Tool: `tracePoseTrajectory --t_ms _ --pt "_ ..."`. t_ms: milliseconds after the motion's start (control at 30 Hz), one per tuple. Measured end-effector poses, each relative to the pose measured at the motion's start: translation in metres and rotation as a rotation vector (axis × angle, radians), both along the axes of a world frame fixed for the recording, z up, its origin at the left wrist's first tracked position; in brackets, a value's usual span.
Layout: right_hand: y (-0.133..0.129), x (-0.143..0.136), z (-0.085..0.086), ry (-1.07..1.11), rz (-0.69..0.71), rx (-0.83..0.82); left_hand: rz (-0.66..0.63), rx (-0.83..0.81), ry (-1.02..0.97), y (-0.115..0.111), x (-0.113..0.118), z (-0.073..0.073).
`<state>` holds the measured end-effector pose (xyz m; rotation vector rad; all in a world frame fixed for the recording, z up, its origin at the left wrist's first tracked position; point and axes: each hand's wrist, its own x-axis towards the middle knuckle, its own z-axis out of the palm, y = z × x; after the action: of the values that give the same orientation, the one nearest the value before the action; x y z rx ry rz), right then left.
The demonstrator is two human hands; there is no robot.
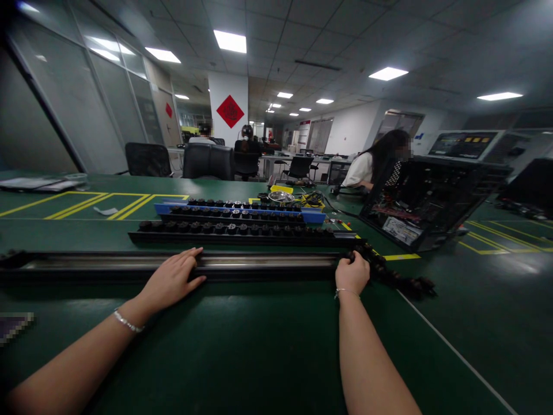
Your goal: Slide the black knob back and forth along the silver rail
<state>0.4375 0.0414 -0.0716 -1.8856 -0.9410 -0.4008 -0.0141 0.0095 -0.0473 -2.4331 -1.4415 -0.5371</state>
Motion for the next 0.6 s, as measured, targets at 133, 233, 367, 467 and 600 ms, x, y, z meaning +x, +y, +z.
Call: tracePoseTrajectory --t_ms 133,233,367,467,600 --pt "-0.001 -0.001 0.003 0.020 0.006 -0.005 0.008 -0.004 -0.004 0.000 0.001 0.001" --pt "-0.001 -0.004 0.005 0.015 0.025 0.012 0.015 -0.011 -0.010 0.000 0.001 0.000" --pt "-0.001 -0.006 0.005 0.015 0.045 0.034 0.019 -0.018 0.012 0.001 0.000 -0.001" --pt "-0.003 -0.004 0.007 0.023 0.067 0.004 0.011 -0.025 0.011 0.002 0.000 -0.001" --pt "-0.008 0.009 0.007 0.033 0.022 0.017 -0.002 -0.023 -0.004 0.002 0.000 -0.001"
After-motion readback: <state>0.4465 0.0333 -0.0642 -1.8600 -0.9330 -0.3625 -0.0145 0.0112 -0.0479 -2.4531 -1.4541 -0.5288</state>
